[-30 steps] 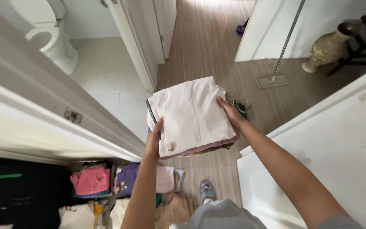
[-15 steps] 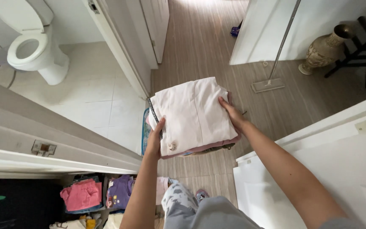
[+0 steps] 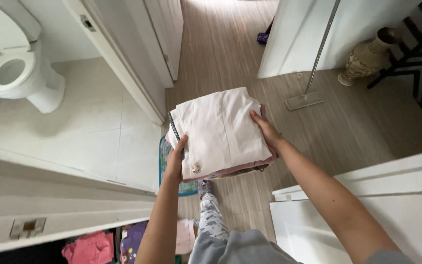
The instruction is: Moving stacks of folded clothes from one room to another and placing them in organized piles.
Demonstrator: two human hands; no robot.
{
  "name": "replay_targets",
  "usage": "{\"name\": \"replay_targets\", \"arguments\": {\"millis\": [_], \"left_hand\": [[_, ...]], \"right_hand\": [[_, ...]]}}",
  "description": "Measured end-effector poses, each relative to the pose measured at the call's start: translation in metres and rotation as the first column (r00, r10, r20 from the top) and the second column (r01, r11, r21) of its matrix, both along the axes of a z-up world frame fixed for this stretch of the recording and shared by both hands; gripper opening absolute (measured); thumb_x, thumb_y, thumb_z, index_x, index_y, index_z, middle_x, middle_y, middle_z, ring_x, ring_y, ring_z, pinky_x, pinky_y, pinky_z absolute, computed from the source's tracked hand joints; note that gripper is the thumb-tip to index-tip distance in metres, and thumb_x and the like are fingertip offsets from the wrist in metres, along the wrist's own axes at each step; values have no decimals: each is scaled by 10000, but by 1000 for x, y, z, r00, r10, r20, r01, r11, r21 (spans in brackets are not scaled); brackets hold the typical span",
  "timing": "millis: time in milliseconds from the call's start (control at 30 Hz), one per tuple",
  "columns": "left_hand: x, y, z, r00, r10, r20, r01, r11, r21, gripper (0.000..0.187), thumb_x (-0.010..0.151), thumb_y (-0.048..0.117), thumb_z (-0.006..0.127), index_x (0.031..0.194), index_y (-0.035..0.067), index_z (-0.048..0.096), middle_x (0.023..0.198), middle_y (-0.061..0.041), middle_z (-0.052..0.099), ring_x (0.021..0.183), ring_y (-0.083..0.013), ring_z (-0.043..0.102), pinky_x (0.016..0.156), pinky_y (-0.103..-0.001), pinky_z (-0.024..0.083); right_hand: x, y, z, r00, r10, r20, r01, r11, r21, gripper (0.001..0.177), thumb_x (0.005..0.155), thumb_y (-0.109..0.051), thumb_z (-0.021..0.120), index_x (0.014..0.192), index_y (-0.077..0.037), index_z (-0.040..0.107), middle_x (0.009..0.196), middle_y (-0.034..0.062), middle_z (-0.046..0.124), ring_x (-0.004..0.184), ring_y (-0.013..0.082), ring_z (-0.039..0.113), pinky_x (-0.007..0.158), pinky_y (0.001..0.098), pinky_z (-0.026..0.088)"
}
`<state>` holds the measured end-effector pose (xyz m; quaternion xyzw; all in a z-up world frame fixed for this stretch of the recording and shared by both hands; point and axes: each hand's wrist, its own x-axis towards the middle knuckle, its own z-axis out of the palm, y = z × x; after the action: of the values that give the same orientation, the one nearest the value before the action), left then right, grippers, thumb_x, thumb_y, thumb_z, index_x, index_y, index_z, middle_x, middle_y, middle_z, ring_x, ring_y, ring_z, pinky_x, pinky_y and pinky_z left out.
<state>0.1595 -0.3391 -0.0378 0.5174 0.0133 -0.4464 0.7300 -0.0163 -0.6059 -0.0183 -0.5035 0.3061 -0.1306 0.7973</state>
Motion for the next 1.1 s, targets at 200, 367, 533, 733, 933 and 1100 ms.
{"name": "replay_targets", "arguments": {"millis": [200, 367, 533, 733, 933, 1100], "left_hand": [[68, -51, 3, 999, -47, -6, 47, 998, 42, 798, 871, 431, 717, 1458, -61, 492, 1299, -212, 686, 1065, -284, 714, 884, -395, 589], [124, -94, 23, 995, -102, -8, 102, 994, 29, 784, 870, 431, 701, 1479, 9, 444, 1304, -160, 678, 1068, -237, 726, 899, -361, 594], [186, -134, 13, 987, -160, -30, 158, 984, -83, 765, 870, 401, 717, 1464, -15, 472, 1279, -183, 686, 1032, -253, 726, 878, -375, 598], [231, -169, 17, 983, -181, -41, 180, 983, -37, 765, 867, 409, 711, 1462, -7, 472, 1273, -182, 687, 1034, -250, 727, 874, -373, 602], [255, -197, 8, 982, -190, 5, 190, 981, -33, 796, 872, 424, 710, 1481, -12, 439, 1295, -190, 680, 1060, -251, 728, 884, -358, 601], [274, -232, -9, 979, -195, -60, 195, 981, -1, 829, 866, 438, 742, 1450, -98, 497, 1287, -241, 678, 1059, -297, 710, 877, -388, 593]], "right_hand": [[49, -38, 17, 999, -22, -40, 20, 999, -50, 1237, 871, -590, 632, 1548, -162, -311, 1603, 199, 301, 1389, 268, 491, 1054, 362, 520], [96, -69, 23, 993, -91, -68, 88, 995, -49, 1220, 867, -593, 616, 1558, -181, -300, 1593, 213, 310, 1379, 290, 504, 1034, 376, 536], [144, -89, 41, 987, -159, 13, 159, 987, -5, 1189, 874, -543, 631, 1564, -202, -276, 1590, 196, 336, 1372, 290, 509, 1022, 395, 534], [183, -122, 28, 985, -172, 19, 172, 984, -45, 1122, 887, -553, 628, 1630, -182, -127, 1583, 230, 385, 1340, 291, 534, 1006, 392, 538], [205, -144, 24, 976, -207, -64, 204, 978, -48, 1188, 855, -589, 620, 1587, -202, -232, 1599, 182, 347, 1371, 273, 516, 1055, 384, 510], [216, -187, -5, 974, -205, -91, 194, 973, -125, 1210, 890, -640, 630, 1602, -171, -228, 1669, 151, 250, 1468, 268, 410, 1119, 357, 427]]}}
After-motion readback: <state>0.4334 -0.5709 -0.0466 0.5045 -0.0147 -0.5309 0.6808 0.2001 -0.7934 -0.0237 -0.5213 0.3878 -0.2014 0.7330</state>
